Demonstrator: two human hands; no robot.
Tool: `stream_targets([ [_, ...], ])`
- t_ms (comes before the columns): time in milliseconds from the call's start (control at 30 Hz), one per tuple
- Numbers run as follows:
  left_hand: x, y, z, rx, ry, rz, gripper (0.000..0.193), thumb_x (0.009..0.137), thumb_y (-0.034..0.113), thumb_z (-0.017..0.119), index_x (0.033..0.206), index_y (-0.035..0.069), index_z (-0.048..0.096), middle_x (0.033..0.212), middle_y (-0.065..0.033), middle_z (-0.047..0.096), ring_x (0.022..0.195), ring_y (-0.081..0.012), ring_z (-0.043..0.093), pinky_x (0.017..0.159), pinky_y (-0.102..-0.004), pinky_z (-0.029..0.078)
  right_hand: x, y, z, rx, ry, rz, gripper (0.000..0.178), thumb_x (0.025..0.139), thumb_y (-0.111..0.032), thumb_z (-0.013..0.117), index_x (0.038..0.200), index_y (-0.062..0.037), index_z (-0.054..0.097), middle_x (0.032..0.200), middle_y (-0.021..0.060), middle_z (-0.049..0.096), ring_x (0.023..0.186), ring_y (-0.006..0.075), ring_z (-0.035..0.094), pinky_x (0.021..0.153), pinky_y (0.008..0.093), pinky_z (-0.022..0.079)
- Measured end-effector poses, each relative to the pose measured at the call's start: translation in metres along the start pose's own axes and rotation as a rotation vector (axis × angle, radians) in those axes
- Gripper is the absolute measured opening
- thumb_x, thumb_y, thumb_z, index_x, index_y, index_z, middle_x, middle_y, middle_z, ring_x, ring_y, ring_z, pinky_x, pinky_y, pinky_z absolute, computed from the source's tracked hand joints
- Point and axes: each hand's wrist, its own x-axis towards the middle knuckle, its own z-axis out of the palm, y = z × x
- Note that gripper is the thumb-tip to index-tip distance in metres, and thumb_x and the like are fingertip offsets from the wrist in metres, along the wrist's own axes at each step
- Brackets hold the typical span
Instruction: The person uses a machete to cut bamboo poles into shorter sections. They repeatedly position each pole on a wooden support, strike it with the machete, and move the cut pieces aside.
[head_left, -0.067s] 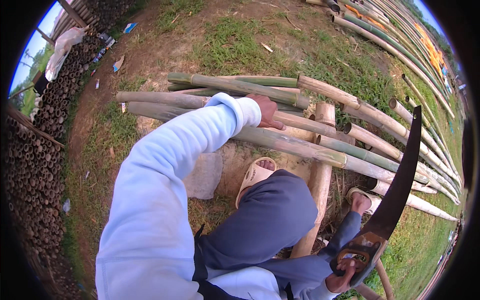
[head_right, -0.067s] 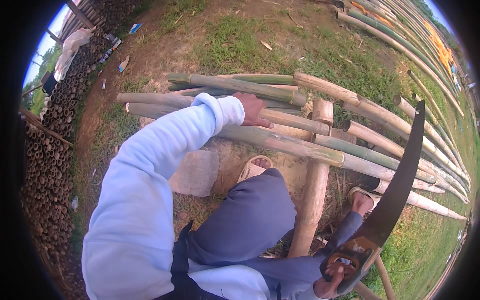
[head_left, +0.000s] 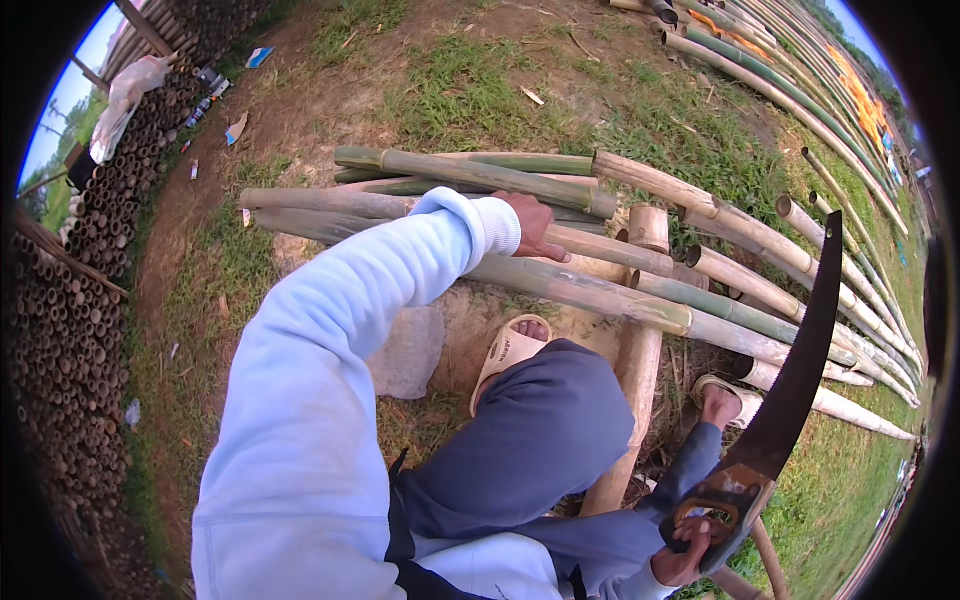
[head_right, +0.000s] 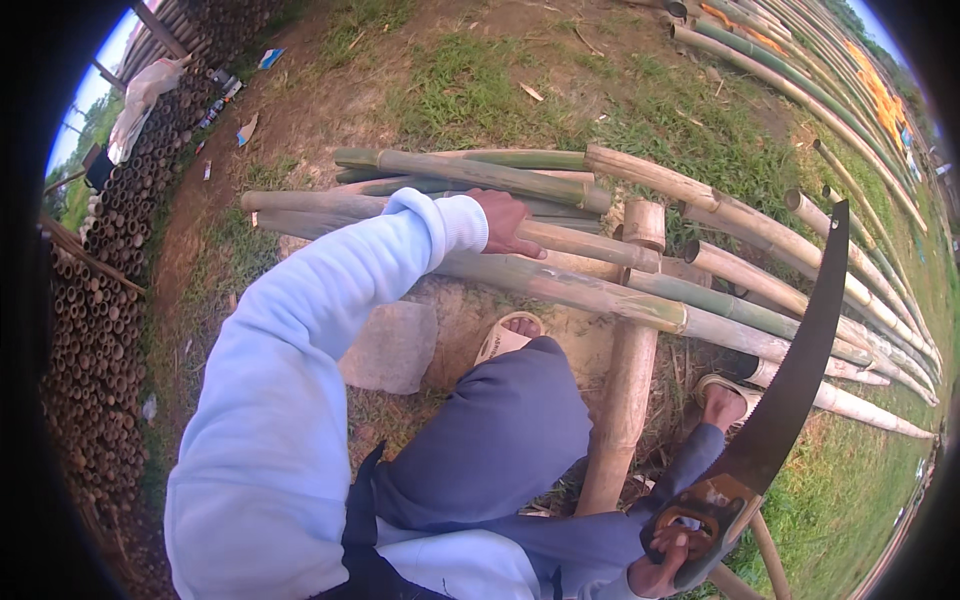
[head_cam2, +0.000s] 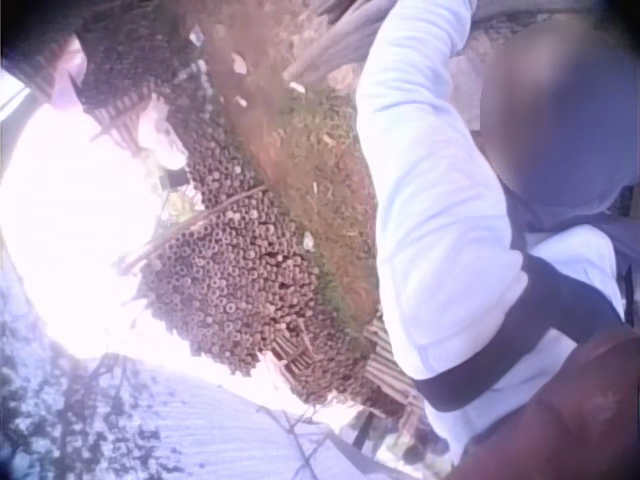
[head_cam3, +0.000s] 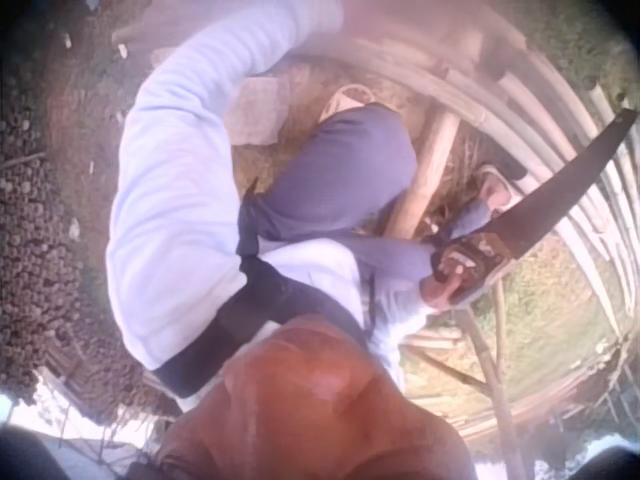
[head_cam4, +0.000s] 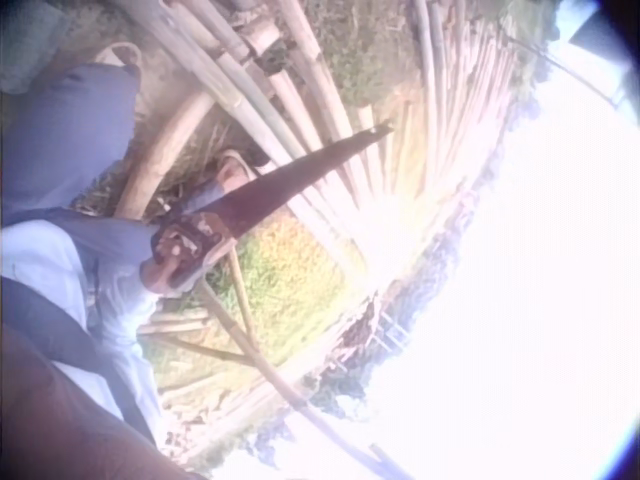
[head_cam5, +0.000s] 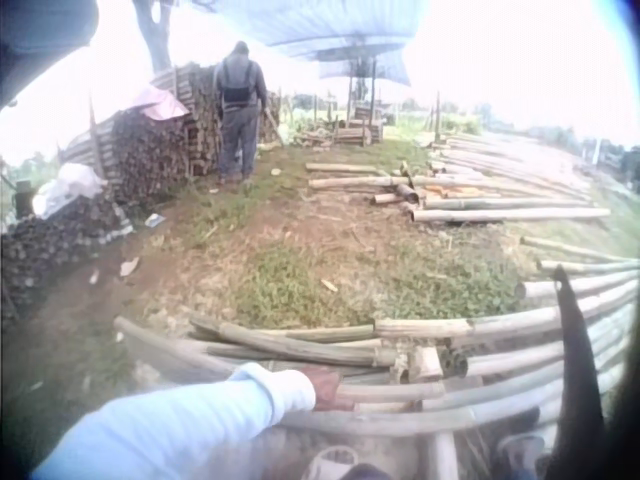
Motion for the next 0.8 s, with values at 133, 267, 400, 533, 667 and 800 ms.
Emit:
stream_targets([
  [133,0.012,-0.009,0.02,0.014,0.025,0.036,0.093,0.084,0.079,0.059,0.134,0.002,0.065,0.129,-0.0251,0.067,0.122,-0.0418,0.063,0.108,-0.0497,0.048,-0.002,0.008,-0.012,-0.059,0.014,-0.051,0.011,0.094,-0.008,0.061,0.089,-0.0025,0.053,0.065,0.0036,0.045,0.058,0.0109,0.043,0.056,0.0246,0.036],
  [267,0.007,0.007,0.015,-0.021,-0.009,0.049,0.094,0.082,0.08,0.06,0.133,0.001,0.066,0.127,-0.0258,0.068,0.121,-0.0423,0.064,0.107,-0.0486,0.049,0.0,0.011,-0.019,-0.066,0.057,-0.04,0.009,0.095,-0.008,0.061,0.091,-0.0021,0.055,0.065,0.0025,0.046,0.059,0.0108,0.044,0.057,0.0243,0.037],
  [400,0.014,-0.012,0.018,-0.013,0.004,0.03,0.093,0.082,0.08,0.06,0.131,0.002,0.067,0.122,-0.0263,0.07,0.117,-0.0426,0.066,0.103,-0.0483,0.051,-0.002,0.015,-0.028,-0.033,0.086,-0.002,0.008,0.094,-0.007,0.061,0.093,-0.0014,0.056,0.066,0.0031,0.048,0.061,0.011,0.046,0.06,0.0249,0.039],
  [533,0.011,-0.034,0.028,0.001,0.057,0.032,0.085,0.082,0.08,0.059,0.12,0.006,0.074,0.115,-0.0254,0.072,0.11,-0.043,0.068,0.097,-0.0503,0.052,-0.004,0.014,-0.027,0.005,0.126,-0.025,0.008,0.094,-0.007,0.063,0.094,-0.0006,0.057,0.066,0.0034,0.047,0.062,0.0116,0.047,0.061,0.0257,0.039],
  [667,0.006,-0.049,0.035,-0.009,0.055,0.0,0.082,0.081,0.08,0.059,0.116,0.008,0.076,0.116,-0.0244,0.072,0.11,-0.0429,0.068,0.097,-0.0505,0.052,-0.001,0.013,-0.021,-0.022,0.121,0.02,0.009,0.094,-0.007,0.063,0.094,0.0004,0.057,0.066,0.0041,0.048,0.062,0.0119,0.047,0.061,0.0266,0.039],
  [800,0.004,-0.045,0.037,0.034,0.039,0.003,0.086,0.082,0.08,0.058,0.128,0.008,0.071,0.121,-0.0249,0.07,0.109,-0.0459,0.067,0.097,-0.0533,0.051,0.0,0.018,-0.024,0.01,0.013,-0.045,0.01,0.093,-0.008,0.063,0.093,0.0002,0.057,0.068,0.0054,0.051,0.063,0.012,0.046,0.061,0.0272,0.039],
])
